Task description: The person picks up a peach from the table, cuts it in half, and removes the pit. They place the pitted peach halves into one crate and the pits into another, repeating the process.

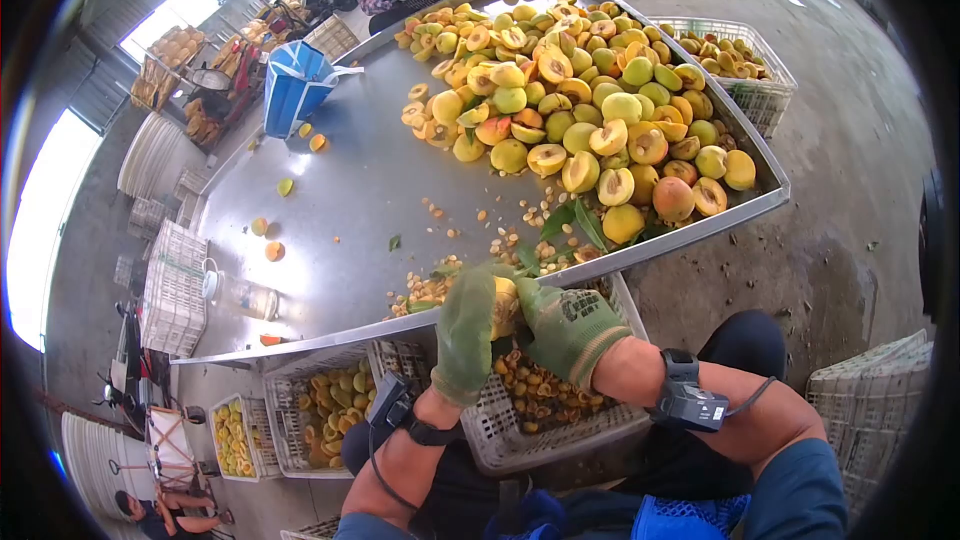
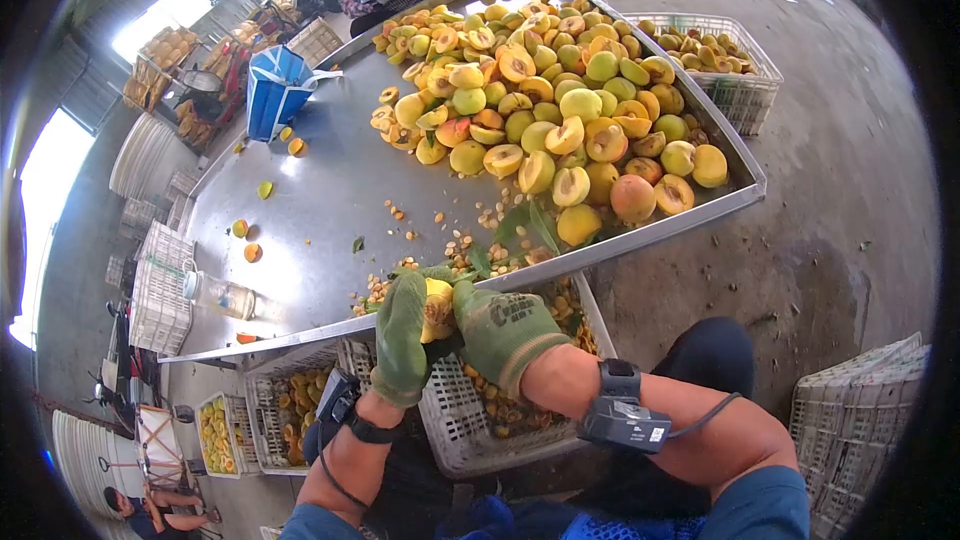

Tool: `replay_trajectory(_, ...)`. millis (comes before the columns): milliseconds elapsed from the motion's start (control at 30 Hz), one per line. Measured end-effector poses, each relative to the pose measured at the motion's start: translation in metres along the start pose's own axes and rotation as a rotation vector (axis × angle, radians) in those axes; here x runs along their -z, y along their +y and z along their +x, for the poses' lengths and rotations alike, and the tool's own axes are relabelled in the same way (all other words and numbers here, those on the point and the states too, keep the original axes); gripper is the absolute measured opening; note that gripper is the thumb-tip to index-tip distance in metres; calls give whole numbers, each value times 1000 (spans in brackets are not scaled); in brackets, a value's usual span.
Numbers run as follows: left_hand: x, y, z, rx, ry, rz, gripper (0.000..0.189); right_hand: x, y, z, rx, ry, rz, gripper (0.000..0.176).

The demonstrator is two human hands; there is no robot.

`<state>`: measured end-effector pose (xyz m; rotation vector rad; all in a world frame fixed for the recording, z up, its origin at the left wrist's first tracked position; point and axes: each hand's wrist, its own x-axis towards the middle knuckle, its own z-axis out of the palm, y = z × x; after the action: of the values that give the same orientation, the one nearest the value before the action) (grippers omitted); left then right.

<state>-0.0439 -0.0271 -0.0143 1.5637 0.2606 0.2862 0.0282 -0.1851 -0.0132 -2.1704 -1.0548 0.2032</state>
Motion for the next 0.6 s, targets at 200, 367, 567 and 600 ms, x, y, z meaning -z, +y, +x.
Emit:
replay_trajectory(200,-3,12,-2,-300,14,304,38,-4,-4,3,-87,-107,83,38)
replay_trajectory(367,-9,8,-7,-135,132,153,41,-10,-9,3,-148,-134,157,36)
replay_trajectory(567,-13,1,-7,-156,195,158,41,-9,-13,2,-180,-132,167,37)
replay_trajectory(600,-15,1,-6,-149,202,148,41,-7,-10,2,-144,-114,102,36)
